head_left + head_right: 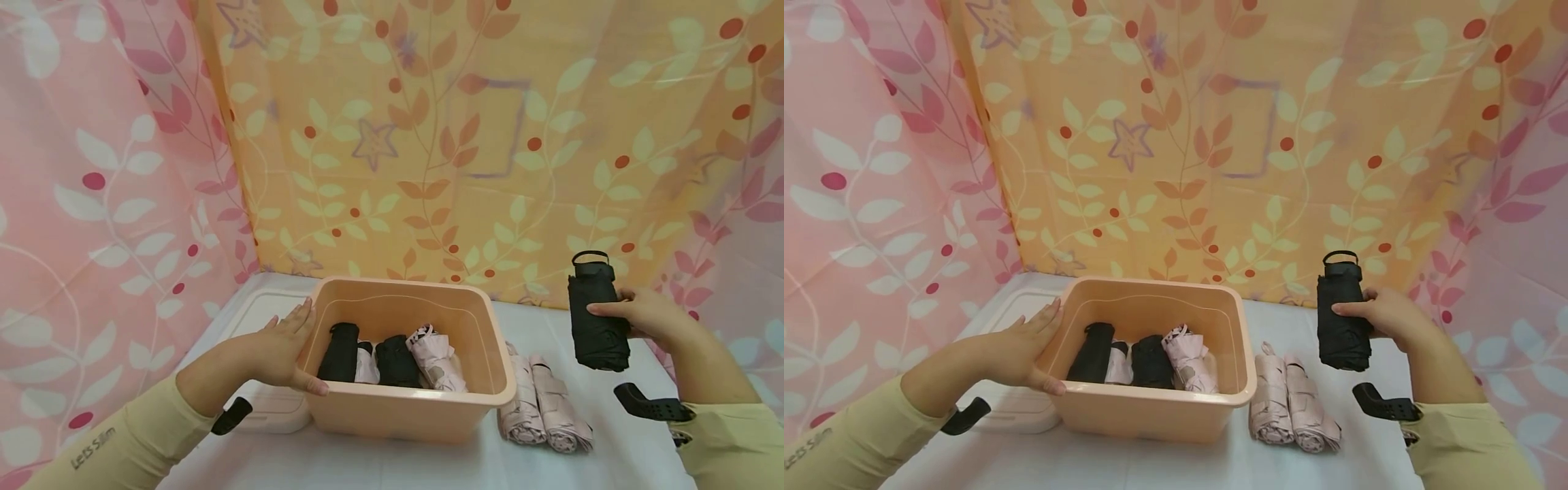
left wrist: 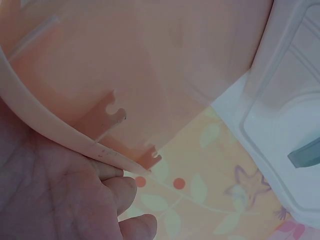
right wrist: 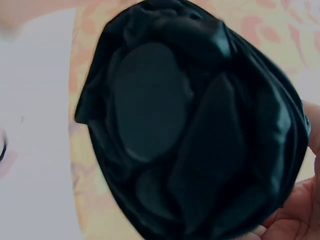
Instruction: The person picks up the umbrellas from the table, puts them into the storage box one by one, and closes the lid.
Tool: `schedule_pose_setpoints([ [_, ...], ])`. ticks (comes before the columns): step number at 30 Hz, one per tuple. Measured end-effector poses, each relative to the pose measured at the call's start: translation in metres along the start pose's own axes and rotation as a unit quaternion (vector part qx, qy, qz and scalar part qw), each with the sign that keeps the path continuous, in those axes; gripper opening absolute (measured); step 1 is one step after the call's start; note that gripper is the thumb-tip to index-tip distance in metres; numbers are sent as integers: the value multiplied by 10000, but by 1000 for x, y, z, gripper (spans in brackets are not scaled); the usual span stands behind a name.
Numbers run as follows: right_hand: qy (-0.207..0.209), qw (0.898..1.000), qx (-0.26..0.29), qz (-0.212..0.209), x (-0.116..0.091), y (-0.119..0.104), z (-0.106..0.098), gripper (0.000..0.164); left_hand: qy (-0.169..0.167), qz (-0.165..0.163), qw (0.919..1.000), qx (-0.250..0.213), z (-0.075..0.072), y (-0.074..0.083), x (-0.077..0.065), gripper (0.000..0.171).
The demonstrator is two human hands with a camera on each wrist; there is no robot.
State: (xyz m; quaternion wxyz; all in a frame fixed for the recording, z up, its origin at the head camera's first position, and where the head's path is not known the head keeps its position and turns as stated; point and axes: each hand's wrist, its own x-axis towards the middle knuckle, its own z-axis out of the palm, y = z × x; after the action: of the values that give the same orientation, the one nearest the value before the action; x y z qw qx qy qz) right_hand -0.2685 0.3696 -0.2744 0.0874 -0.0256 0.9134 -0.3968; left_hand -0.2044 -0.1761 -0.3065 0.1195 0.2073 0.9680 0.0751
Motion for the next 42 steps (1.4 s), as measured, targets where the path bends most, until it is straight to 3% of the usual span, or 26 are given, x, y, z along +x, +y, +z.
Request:
schedule_pose_setpoints([
  [8, -8, 9994, 161, -315, 8, -55, 19, 66, 49, 23, 10000, -4, 0, 1, -1, 130],
  [20, -327, 9972, 379, -548, 27, -118, 69, 59, 95, 21, 9999, -53, 3, 0, 3, 131],
  [34, -982, 9928, 404, -547, 50, -153, 126, 56, 69, 21, 10000, -44, 1, 1, 5, 130],
  [42, -1313, 9877, 734, -431, 57, -165, 152, 49, 108, 4, 9999, -23, 0, 1, 4, 132],
])
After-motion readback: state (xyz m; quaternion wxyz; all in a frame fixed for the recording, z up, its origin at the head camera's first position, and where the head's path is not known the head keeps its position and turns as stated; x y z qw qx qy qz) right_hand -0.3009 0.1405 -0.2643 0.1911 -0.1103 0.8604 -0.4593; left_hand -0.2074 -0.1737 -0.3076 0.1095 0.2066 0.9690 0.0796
